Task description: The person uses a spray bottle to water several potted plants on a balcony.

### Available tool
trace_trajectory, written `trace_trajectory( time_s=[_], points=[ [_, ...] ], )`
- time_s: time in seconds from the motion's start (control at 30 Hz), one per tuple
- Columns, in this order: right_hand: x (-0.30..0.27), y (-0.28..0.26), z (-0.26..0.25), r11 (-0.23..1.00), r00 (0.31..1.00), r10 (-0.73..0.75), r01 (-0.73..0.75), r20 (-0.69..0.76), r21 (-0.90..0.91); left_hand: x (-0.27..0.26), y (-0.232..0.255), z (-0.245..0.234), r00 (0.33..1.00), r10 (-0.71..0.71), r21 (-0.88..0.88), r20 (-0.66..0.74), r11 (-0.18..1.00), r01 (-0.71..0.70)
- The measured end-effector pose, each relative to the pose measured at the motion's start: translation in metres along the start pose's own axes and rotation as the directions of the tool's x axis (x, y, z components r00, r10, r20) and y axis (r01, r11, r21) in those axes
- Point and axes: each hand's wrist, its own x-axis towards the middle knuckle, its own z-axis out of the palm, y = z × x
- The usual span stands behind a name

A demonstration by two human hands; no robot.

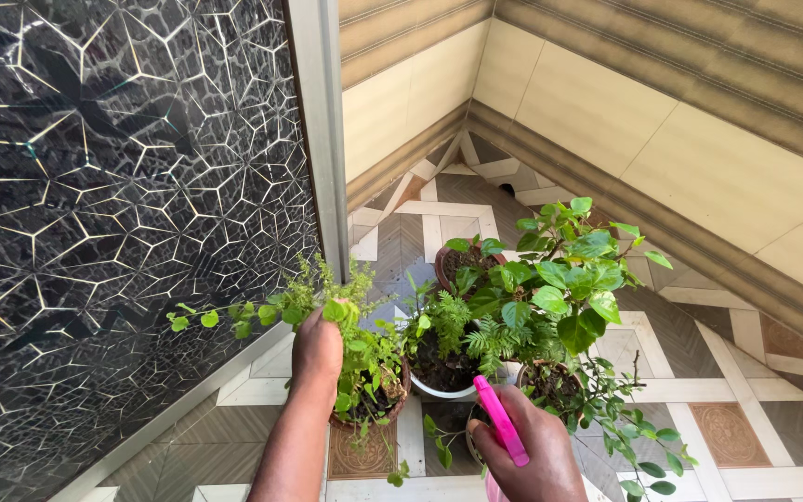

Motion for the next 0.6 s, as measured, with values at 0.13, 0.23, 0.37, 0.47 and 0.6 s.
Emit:
trace_trajectory(
  time_s=[0.13,0.23,0.37,0.47,0.6],
  points=[
    [0.001,0.000,0.001,1.000,1.000,-0.026,0.026,-0.004,0.005,-0.002,-0.002,0.002,0.996,0.055,0.056,0.073,0.997,-0.059],
    [0.001,0.000,0.003,1.000,1.000,-0.013,0.013,-0.003,0.007,-0.010,0.007,0.004,0.989,0.104,0.427,0.109,0.893,-0.141],
    [0.001,0.001,0.001,1.000,1.000,-0.014,0.015,-0.010,0.015,-0.033,0.017,0.012,0.967,-0.140,0.621,0.214,0.784,-0.024],
    [0.001,0.002,0.002,1.000,1.000,-0.012,0.012,-0.002,0.025,-0.042,0.013,0.019,0.935,-0.049,0.795,0.350,0.544,-0.269],
    [0.001,0.003,0.004,0.999,0.999,-0.041,0.041,-0.014,0.004,-0.045,0.008,0.021,0.914,-0.137,0.864,0.382,0.404,-0.301]
  ],
)
